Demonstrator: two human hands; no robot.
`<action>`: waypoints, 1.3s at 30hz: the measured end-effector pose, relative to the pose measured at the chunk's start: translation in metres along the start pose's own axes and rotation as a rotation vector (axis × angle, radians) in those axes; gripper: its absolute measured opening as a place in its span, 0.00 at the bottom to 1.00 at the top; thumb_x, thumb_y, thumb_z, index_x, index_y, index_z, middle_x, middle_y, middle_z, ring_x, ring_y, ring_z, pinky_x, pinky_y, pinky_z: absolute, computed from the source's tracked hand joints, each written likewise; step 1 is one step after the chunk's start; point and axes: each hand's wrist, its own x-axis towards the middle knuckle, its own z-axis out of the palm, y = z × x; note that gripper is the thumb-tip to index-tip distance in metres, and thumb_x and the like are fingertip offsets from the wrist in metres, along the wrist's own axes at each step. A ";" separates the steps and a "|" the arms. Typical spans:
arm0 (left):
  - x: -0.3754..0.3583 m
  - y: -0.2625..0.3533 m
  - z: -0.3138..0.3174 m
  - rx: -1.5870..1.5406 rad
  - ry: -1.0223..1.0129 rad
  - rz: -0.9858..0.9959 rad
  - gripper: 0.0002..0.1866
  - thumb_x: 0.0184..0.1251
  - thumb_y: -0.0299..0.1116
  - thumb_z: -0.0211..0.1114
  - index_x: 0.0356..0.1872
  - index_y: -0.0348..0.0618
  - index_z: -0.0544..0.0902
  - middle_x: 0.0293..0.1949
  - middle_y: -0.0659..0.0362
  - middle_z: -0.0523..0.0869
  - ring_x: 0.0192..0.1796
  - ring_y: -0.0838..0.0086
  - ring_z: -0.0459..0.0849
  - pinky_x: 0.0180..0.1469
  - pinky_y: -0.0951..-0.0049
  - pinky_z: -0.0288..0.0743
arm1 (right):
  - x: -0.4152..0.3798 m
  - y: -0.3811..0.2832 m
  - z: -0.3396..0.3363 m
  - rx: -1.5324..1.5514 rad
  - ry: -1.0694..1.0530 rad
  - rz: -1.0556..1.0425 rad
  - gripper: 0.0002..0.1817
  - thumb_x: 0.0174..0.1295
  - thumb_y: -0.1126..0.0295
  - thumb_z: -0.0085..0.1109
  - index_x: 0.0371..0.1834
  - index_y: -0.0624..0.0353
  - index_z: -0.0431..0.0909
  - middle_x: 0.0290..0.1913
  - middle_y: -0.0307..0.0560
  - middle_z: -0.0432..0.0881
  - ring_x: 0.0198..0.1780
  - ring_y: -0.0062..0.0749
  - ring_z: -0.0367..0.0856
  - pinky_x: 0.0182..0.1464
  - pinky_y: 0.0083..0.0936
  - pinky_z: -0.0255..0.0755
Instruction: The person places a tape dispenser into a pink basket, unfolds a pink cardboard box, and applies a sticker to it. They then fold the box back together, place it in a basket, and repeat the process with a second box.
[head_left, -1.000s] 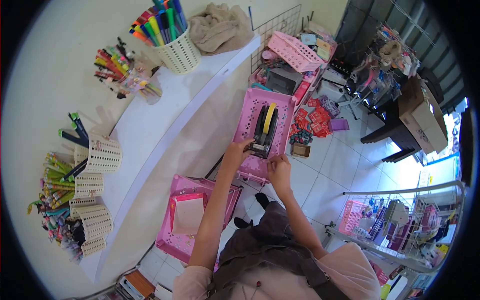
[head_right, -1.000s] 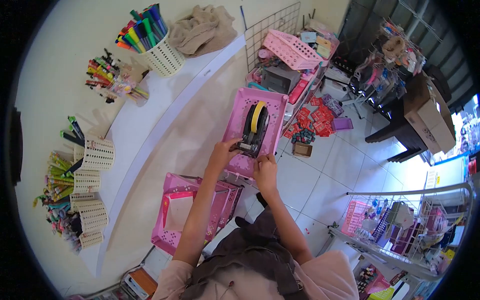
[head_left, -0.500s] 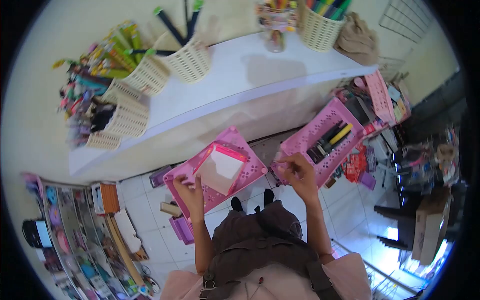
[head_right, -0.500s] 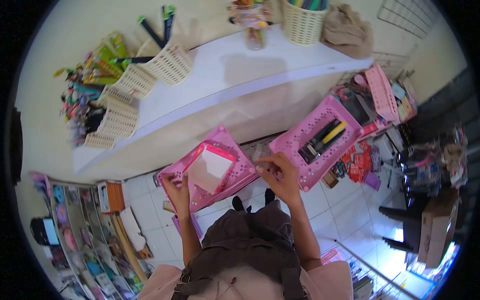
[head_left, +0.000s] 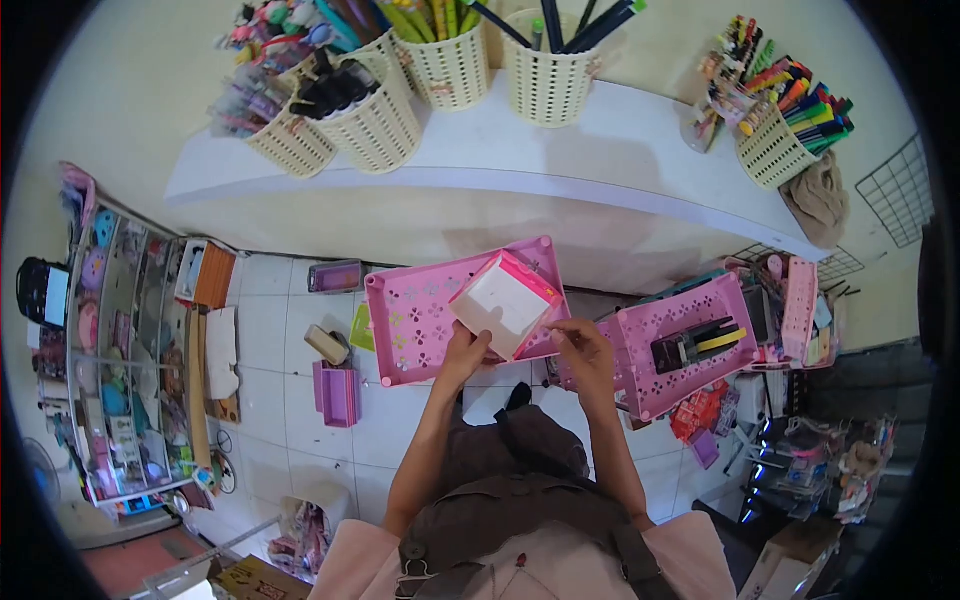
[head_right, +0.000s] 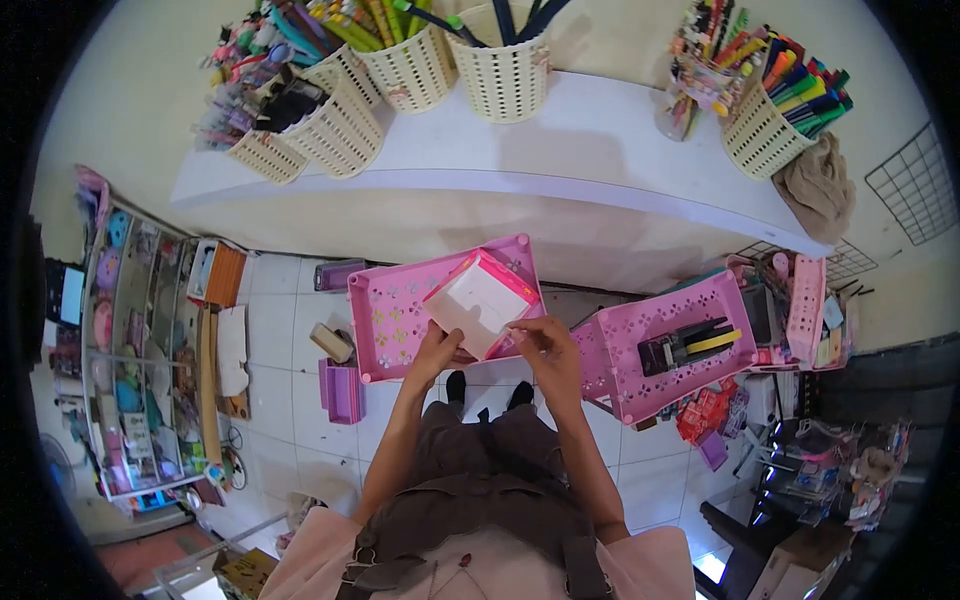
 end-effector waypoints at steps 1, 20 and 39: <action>0.003 -0.006 0.000 -0.049 -0.061 0.065 0.24 0.54 0.31 0.48 0.53 0.33 0.56 0.41 0.46 0.73 0.31 0.62 0.80 0.25 0.71 0.77 | -0.001 0.004 -0.001 -0.046 0.092 0.030 0.08 0.51 0.77 0.53 0.35 0.60 0.76 0.35 0.39 0.70 0.39 0.21 0.65 0.42 0.18 0.58; 0.012 -0.035 0.010 -0.225 -0.123 0.308 0.39 0.41 0.22 0.47 0.62 0.44 0.48 0.57 0.51 0.57 0.57 0.68 0.60 0.57 0.75 0.54 | -0.031 0.019 0.012 0.221 0.149 0.319 0.10 0.55 0.75 0.47 0.39 0.64 0.75 0.31 0.39 0.74 0.30 0.16 0.64 0.34 0.14 0.59; -0.001 -0.016 0.000 -0.367 -0.172 0.096 0.33 0.41 0.21 0.42 0.57 0.44 0.54 0.47 0.55 0.69 0.44 0.69 0.73 0.39 0.71 0.72 | -0.014 0.052 0.015 1.004 -0.088 0.877 0.20 0.57 0.71 0.42 0.54 0.60 0.62 0.12 0.28 0.51 0.12 0.11 0.46 0.15 0.10 0.44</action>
